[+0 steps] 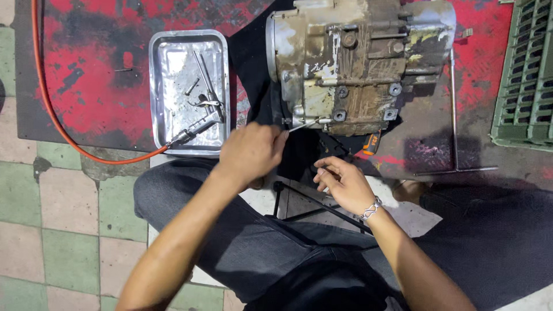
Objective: The person is working on a motorcycle engine block placed on a red workbench. They use a screwdriver to loosen and remove bolts from the engine casing, placing the removed bolts into a metal tray. The person repositions the engine block to access different sides and continues removing fasteners.
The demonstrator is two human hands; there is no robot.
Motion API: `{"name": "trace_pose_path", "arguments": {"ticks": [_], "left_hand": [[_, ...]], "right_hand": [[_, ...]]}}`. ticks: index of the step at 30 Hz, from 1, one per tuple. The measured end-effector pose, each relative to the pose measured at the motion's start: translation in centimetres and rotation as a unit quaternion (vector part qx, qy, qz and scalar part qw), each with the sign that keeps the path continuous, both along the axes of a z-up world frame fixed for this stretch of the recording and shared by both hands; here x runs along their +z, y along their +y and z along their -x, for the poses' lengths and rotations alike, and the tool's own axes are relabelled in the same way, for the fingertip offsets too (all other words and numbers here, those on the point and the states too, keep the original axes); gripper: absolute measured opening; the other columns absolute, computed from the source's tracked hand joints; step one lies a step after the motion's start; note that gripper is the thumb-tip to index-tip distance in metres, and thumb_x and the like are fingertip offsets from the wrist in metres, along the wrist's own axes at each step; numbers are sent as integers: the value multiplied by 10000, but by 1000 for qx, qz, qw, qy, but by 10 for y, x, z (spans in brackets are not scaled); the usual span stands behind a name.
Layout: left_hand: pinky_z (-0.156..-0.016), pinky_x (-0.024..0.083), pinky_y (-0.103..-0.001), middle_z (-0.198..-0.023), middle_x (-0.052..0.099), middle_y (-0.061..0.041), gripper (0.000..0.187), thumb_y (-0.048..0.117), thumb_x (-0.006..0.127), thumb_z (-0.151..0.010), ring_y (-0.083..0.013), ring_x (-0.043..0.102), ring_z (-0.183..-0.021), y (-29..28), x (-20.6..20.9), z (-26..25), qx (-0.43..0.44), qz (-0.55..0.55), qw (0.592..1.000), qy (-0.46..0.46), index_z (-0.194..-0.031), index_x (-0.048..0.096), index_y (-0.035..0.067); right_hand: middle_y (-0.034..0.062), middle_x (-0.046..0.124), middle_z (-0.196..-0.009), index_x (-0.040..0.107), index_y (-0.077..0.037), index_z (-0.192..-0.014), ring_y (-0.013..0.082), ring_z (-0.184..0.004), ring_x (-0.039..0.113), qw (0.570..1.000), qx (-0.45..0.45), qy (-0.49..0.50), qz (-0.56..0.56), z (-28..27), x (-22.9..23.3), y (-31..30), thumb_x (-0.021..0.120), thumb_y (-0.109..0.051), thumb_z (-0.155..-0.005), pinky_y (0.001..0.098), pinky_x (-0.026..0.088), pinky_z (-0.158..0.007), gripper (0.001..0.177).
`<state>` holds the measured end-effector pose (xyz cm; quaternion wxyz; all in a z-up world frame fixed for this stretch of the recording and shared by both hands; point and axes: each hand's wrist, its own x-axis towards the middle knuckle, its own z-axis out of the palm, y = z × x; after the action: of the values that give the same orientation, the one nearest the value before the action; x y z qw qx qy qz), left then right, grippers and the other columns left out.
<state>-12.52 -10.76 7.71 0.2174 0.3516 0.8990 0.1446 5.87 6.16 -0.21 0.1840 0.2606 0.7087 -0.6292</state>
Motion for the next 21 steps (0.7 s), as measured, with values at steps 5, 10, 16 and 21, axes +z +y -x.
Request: {"name": "trace_pose_path", "arguments": {"ticks": [5,10,16,21], "left_hand": [[-680,531,-547,-778,692,-239,349,352,638,-914,-440,678,-726,22,-2,44,-151,2,988,35,-789,733,40],[-710,533,-528,-768,704,-223,332,344,629,-952,-430,678,-762,21,2,73,-207,2,974,-95,-828,748,60],[-685,534,-531,-696,689,-224,364,321,614,-962,-425,685,-701,-18,-15,7,-67,-29,991,-113,-785,743,31],[-728,534,-554,-738,687,-262,314,247,590,-965,-461,679,-718,-15,-46,-82,80,-112,979,-149,-835,737,3]], "right_hand": [[69,765,-897,650,-27,-1196,135,-739,725,1000,-13,-23,0,1,2,-1,605,-154,-971,286,559,-642,262],[72,773,-880,656,-22,-1186,136,-739,753,999,3,-13,-34,4,3,-1,614,-160,-971,279,563,-654,259],[79,771,-913,646,-8,-1209,146,-766,746,1000,-6,-6,-13,-3,-13,3,587,-149,-982,289,566,-661,274],[29,758,-976,648,-47,-1265,84,-845,724,988,-90,14,122,-6,-23,-11,508,-226,-1037,253,578,-690,322]]}}
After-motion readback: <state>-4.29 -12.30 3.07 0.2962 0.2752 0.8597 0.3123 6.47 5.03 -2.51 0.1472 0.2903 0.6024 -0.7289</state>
